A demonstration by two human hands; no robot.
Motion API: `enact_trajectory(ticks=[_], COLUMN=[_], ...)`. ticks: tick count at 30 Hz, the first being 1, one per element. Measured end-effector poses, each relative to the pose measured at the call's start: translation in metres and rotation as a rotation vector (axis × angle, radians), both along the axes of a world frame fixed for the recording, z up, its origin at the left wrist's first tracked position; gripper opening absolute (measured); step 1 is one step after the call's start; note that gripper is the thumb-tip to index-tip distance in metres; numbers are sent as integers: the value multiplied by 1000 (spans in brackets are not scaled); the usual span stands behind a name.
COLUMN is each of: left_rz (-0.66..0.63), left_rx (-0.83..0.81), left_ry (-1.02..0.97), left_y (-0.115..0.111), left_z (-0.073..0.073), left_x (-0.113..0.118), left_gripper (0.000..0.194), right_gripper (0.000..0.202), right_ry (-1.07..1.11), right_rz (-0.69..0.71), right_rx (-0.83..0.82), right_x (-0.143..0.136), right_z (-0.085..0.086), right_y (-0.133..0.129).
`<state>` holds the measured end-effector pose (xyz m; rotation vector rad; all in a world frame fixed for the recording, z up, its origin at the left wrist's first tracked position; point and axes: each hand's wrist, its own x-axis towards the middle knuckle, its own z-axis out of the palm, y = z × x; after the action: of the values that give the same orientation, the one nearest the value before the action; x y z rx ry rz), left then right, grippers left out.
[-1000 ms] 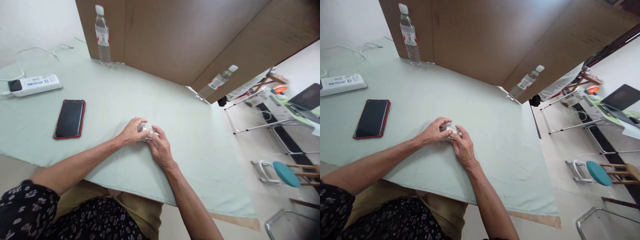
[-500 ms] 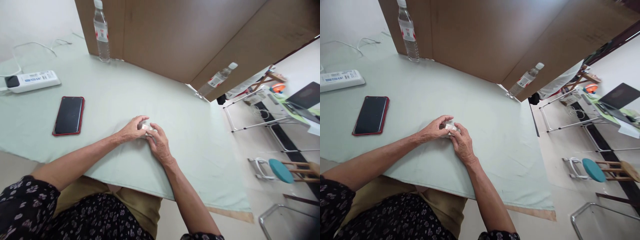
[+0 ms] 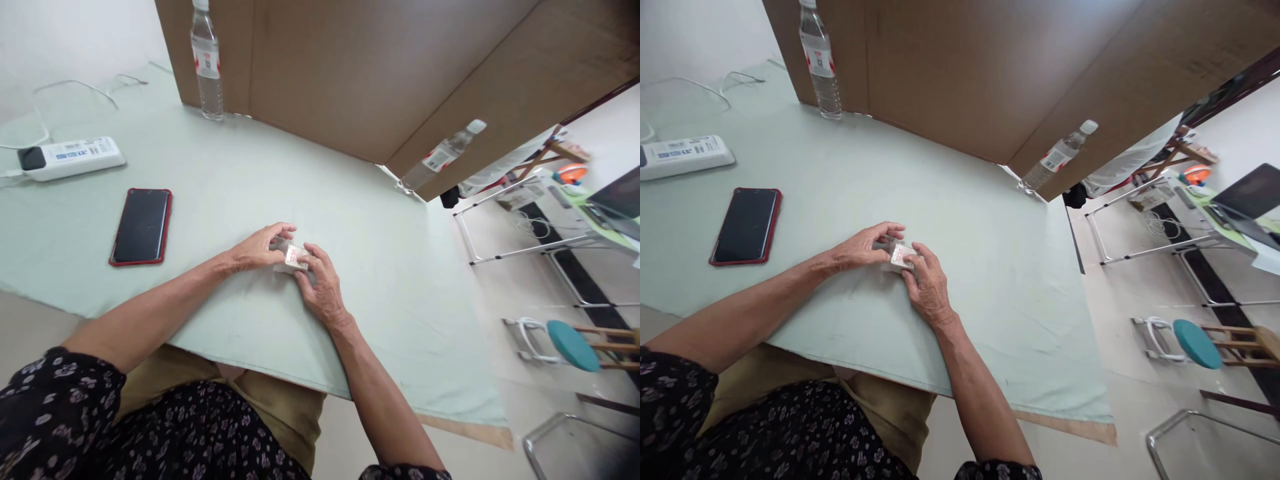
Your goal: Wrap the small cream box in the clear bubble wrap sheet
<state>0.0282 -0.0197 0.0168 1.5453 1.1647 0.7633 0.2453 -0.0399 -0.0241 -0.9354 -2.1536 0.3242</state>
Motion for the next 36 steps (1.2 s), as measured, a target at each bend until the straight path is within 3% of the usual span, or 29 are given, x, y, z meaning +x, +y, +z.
enact_trajectory(ticks=[4, 12, 18, 23, 29, 36], left_rz=[-119, -131, -128, -123, -123, -112], left_rx=[49, 119, 118, 120, 136, 130], left_ry=[132, 156, 169, 155, 157, 177], left_y=[-1, -3, -3, -2, -2, -2], left_z=[1, -2, 2, -1, -2, 0], left_x=[-2, 0, 1, 1, 2, 1], left_gripper=[91, 87, 86, 86, 85, 84], right_gripper=[44, 51, 45, 26, 22, 50], right_ry=[15, -60, -98, -159, -141, -244], right_rz=[-13, -61, -72, -93, -90, -142], right_rx=[47, 111, 187, 268, 246, 165], right_x=[3, 5, 5, 1, -3, 3], right_z=[5, 7, 4, 5, 6, 3], right_y=[-1, 0, 0, -1, -3, -1])
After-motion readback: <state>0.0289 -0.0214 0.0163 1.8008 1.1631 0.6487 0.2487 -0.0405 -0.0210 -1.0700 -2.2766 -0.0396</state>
